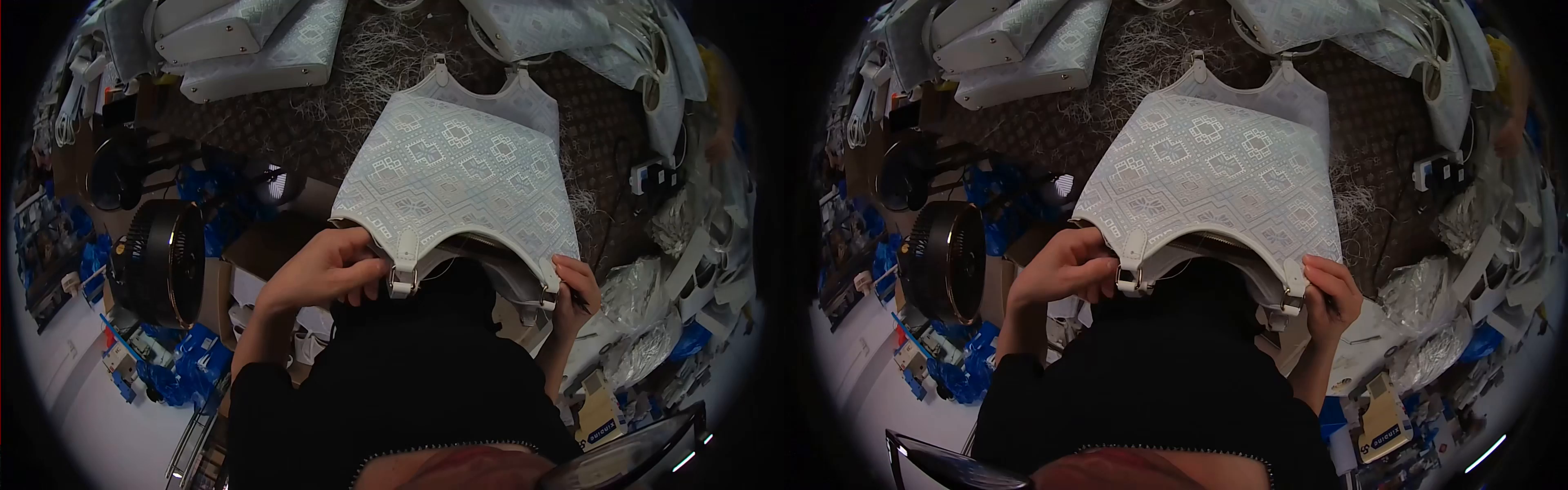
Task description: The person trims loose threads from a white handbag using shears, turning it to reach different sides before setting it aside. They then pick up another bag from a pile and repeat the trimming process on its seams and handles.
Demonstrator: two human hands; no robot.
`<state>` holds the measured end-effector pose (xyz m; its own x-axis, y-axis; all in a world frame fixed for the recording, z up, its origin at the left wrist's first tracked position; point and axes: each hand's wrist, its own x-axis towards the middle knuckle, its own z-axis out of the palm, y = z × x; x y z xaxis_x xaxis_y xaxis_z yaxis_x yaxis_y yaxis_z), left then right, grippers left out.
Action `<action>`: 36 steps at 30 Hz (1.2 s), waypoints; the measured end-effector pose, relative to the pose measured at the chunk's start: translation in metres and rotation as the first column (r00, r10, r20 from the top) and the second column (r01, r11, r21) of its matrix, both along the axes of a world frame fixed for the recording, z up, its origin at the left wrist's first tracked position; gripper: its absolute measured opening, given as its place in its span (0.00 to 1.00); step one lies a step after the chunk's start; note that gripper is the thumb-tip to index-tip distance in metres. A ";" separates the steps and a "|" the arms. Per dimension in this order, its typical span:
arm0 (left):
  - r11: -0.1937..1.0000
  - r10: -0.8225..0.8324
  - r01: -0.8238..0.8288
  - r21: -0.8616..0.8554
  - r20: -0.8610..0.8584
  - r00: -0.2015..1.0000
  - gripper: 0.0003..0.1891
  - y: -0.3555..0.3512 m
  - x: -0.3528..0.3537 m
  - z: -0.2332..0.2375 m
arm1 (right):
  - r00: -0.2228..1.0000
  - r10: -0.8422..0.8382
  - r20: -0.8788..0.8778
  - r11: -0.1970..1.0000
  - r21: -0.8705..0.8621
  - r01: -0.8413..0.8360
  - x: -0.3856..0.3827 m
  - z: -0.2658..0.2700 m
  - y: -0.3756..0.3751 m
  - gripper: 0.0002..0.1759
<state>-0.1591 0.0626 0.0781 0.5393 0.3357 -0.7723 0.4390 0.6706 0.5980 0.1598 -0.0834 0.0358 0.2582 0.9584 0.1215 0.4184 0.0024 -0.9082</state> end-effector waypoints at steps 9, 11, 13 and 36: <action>0.962 0.221 -0.166 -0.218 0.255 0.941 0.14 -0.005 -0.010 -0.027 | 1.000 0.005 0.010 1.000 -0.010 -0.005 0.002 -0.004 -0.005 0.09; 0.959 0.233 -0.179 -0.222 0.250 0.940 0.13 -0.005 -0.007 -0.028 | 1.000 0.004 0.017 1.000 -0.022 -0.004 0.003 -0.003 -0.005 0.09; 0.956 0.244 -0.191 -0.225 0.242 0.939 0.12 -0.004 -0.006 -0.029 | 1.000 0.003 0.022 0.999 -0.035 -0.002 0.003 -0.003 -0.005 0.09; -0.365 -0.338 0.118 0.924 -0.249 0.908 0.17 0.088 0.050 -0.012 | 0.923 -0.332 -0.194 0.938 -0.177 0.300 0.010 0.021 0.096 0.08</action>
<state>-0.1090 0.1506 0.0659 0.8402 0.3653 0.4008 0.2361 -0.9118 0.3360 0.1701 0.0122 0.0564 0.5548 0.8257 -0.1023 0.1685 -0.2319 -0.9580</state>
